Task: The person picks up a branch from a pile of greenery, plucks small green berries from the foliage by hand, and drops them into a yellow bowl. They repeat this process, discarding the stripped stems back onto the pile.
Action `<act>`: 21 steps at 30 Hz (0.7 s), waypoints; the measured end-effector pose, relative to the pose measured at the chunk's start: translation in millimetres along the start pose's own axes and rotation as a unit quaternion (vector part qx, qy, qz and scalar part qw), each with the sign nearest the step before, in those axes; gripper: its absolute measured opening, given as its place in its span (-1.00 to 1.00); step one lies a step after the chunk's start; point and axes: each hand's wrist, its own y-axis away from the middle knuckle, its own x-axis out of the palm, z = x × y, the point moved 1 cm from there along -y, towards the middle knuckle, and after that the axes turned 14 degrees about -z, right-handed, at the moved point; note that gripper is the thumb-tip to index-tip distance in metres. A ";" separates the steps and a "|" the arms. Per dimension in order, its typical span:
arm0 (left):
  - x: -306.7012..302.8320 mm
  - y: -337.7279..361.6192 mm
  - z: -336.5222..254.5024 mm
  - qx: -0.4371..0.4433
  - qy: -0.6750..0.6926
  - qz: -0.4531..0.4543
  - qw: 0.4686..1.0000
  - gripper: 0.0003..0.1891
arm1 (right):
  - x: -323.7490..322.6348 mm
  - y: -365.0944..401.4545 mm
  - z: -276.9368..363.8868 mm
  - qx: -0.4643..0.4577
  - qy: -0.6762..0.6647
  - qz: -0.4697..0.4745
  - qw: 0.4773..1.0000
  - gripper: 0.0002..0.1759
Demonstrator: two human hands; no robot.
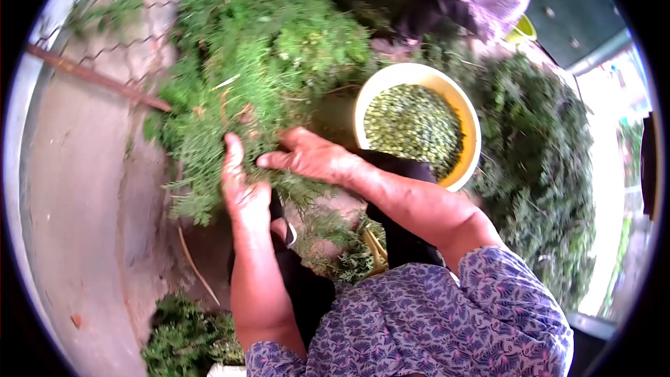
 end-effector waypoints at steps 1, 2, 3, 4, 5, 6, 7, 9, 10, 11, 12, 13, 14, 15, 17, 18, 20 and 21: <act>-5.1 -4.4 1.1 0.013 -0.021 0.003 1.000 -0.50 | -1.3 -7.4 -9.0 -0.044 -0.074 0.070 0.994 -0.50; -13.2 -10.3 3.0 0.027 -0.041 0.005 0.999 -0.46 | -6.9 1.7 -1.5 -0.093 -0.007 0.036 0.995 -0.64; -15.6 -11.5 2.6 -0.002 -0.063 0.049 0.997 -0.42 | -6.5 7.8 -4.4 -0.090 -0.039 0.014 0.995 -0.67; -16.7 -8.9 6.6 -0.017 -0.075 0.031 0.997 -0.43 | -9.3 14.1 -8.5 -0.087 -0.069 -0.013 0.994 -0.69; -12.6 -7.5 11.4 -0.027 -0.075 0.059 0.995 -0.43 | -15.1 20.2 -10.1 -0.074 -0.068 -0.058 0.993 -0.71; -6.6 -6.4 14.0 -0.030 -0.074 0.084 0.993 -0.44 | -22.9 22.6 -10.0 -0.066 -0.069 -0.096 0.991 -0.70; -0.6 -2.9 15.8 -0.017 -0.098 0.037 0.994 -0.46 | -39.6 24.7 -12.4 0.021 -0.120 -0.080 0.989 -0.66; 3.3 -5.0 19.4 -0.010 -0.106 0.097 0.990 -0.50 | -94.5 41.7 -30.8 0.061 -0.043 -0.089 0.993 -0.55; 1.8 -8.1 18.6 -0.003 -0.120 0.086 0.989 -0.50 | -127.3 54.5 -45.8 0.021 0.105 -0.119 0.987 -0.51; -2.0 -11.0 16.7 0.001 -0.125 0.059 0.990 -0.53 | -159.6 68.0 -60.1 -0.008 0.239 -0.152 0.959 -0.45; -8.2 -16.2 12.3 0.010 -0.131 0.028 0.991 -0.56 | -207.4 98.1 -72.7 -0.016 0.226 -0.251 0.941 -0.50; -15.1 -21.9 8.2 0.007 -0.121 0.003 0.993 -0.64 | -256.3 134.6 -83.4 0.041 0.209 -0.331 0.919 -0.59; -20.1 -22.6 4.0 0.000 -0.105 -0.017 0.994 -0.73 | -305.0 171.9 -94.0 0.096 0.179 -0.414 0.887 -0.67; -20.4 -20.6 -0.2 0.004 -0.143 -0.042 0.989 -0.75 | -353.4 209.3 -104.3 0.140 0.139 -0.493 0.847 -0.73; -25.5 -17.2 -7.3 0.026 -0.168 -0.090 0.981 -0.79 | -447.8 280.9 -137.2 0.141 0.581 -0.514 0.615 -0.79; -28.5 -18.5 -11.4 0.045 -0.159 -0.108 0.980 -0.81 | -492.0 313.7 -169.0 0.218 0.467 -0.630 0.581 -0.80; -38.0 -18.7 -25.3 0.092 -0.113 -0.114 0.983 -0.81 | -532.9 340.6 -214.7 0.285 0.143 -0.807 0.497 -0.81; -43.0 -19.3 -30.2 0.096 -0.087 -0.148 0.981 -0.81 | -523.4 332.4 -226.0 0.288 0.036 -0.829 0.478 -0.82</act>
